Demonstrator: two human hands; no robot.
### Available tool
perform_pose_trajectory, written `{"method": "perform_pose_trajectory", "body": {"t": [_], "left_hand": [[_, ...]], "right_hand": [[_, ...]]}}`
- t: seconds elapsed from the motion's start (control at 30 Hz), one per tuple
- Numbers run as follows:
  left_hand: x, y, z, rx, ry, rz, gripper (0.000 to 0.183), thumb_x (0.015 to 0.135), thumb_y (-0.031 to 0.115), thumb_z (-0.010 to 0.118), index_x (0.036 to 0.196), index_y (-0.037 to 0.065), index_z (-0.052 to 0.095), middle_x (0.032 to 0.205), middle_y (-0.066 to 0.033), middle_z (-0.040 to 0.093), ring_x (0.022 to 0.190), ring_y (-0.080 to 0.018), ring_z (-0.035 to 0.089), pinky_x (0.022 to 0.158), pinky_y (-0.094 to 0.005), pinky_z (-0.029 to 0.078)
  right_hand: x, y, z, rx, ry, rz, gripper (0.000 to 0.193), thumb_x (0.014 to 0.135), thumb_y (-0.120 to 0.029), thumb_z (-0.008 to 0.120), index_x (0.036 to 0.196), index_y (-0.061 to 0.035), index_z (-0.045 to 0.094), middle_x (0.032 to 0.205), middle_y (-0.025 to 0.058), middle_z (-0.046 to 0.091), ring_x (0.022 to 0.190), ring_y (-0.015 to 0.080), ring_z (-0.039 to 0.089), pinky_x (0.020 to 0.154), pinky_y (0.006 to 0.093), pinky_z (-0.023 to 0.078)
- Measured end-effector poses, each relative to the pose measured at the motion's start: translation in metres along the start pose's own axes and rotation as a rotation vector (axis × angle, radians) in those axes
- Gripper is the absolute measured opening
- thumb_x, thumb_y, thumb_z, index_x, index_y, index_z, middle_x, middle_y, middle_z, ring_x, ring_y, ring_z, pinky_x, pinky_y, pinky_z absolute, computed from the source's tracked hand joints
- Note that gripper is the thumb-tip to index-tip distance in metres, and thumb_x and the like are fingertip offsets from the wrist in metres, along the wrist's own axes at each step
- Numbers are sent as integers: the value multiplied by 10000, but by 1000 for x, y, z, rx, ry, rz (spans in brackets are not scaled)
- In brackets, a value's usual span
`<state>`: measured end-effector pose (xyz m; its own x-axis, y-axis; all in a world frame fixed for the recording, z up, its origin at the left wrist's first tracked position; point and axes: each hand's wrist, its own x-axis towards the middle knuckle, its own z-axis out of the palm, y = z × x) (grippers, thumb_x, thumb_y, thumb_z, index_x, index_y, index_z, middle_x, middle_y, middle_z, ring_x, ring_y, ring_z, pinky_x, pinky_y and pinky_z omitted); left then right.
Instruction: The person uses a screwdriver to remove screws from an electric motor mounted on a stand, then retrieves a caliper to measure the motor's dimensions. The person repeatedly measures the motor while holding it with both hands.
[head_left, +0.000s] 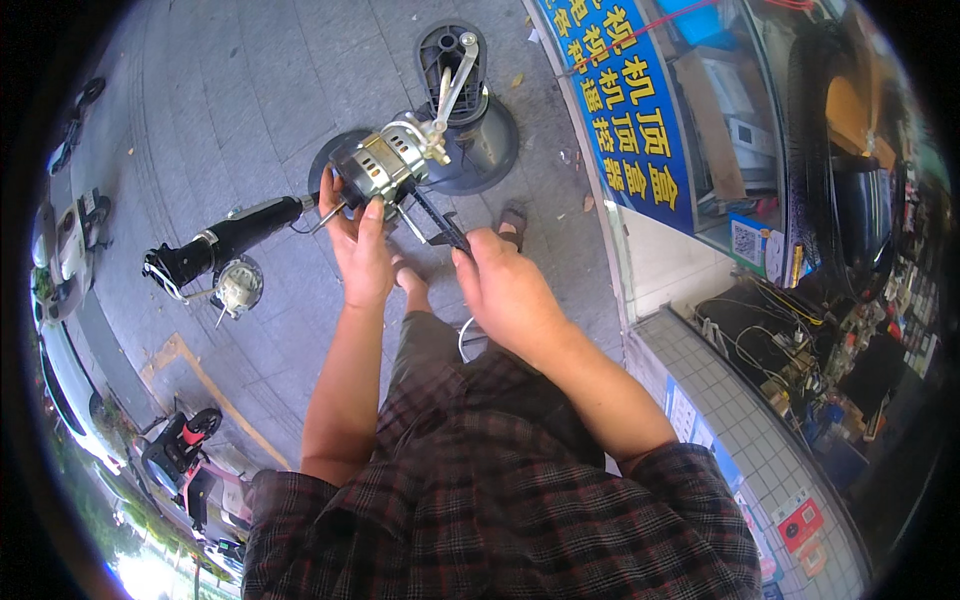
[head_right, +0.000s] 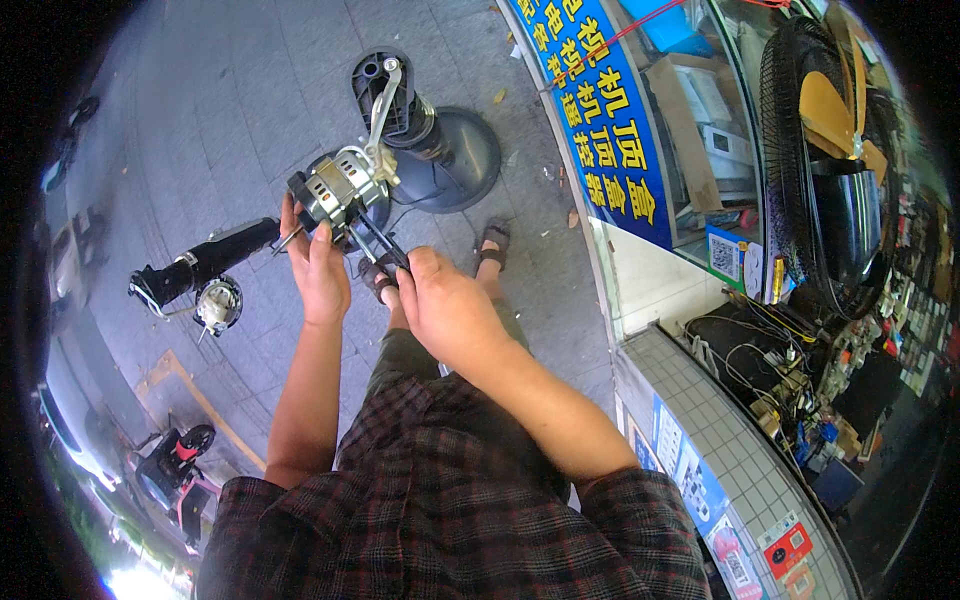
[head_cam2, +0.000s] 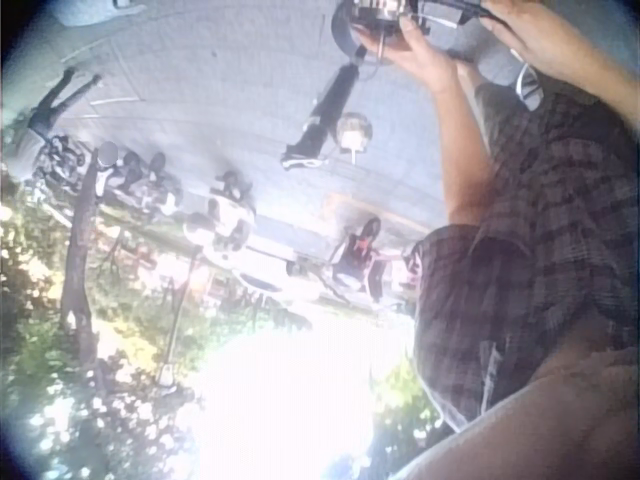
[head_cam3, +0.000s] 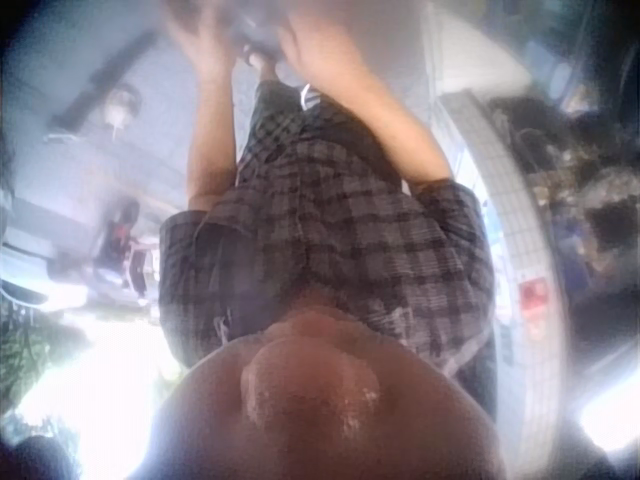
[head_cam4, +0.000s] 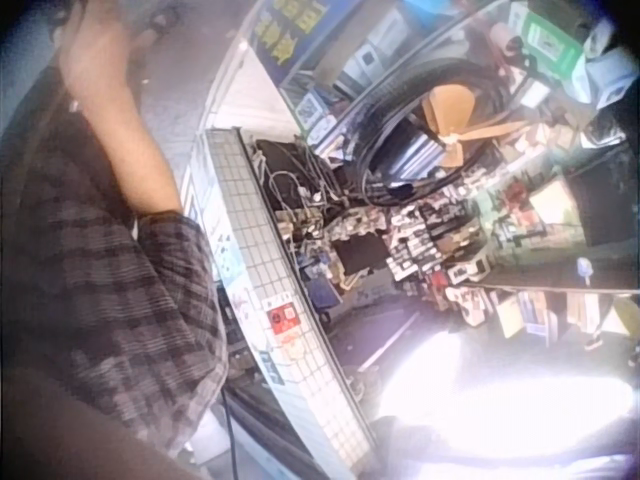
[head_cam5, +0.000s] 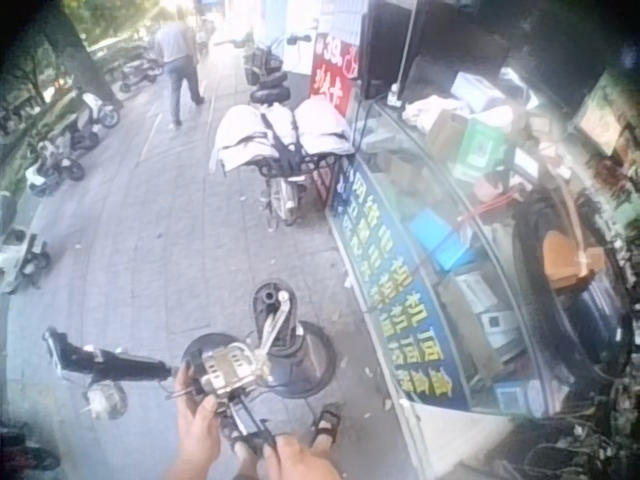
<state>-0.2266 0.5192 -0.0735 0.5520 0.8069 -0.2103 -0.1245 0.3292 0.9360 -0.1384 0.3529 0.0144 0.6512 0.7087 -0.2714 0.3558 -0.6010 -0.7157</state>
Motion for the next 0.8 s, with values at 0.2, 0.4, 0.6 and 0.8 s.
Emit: {"method": "perform_pose_trajectory", "body": {"t": [0.2,0.4,0.6,0.8], "left_hand": [[2,-1,-3,-23,5,-6,828,966,127,701,1658,120,246,1592,-136,324,1420,-281,411,1191,-440,351],[3,-1,-2,-20,6,-9,850,956,152,715,1658,103,239,1608,-149,311,1417,-275,396,1214,-442,308],[3,0,-1,-31,1,-14,853,956,154,713,1658,91,233,1591,-144,319,1414,-268,390,1216,-437,303],[3,2,0,-43,-7,1,842,957,141,704,1656,87,238,1583,-143,321,1414,-266,390,1217,-435,307]], "right_hand": [[-1,2,2,27,26,-18,218,1023,-190,632,1042,11,548,851,280,677,805,481,684,702,553,551],[2,0,0,98,9,-9,217,1026,-181,626,1044,21,550,865,280,669,814,486,678,715,556,546],[3,2,0,113,-8,-17,219,1027,-169,621,1060,35,549,880,294,665,831,499,674,734,567,545],[3,-1,-2,99,-11,10,244,1035,-192,618,1066,37,542,882,322,653,817,516,670,720,565,553]]}}
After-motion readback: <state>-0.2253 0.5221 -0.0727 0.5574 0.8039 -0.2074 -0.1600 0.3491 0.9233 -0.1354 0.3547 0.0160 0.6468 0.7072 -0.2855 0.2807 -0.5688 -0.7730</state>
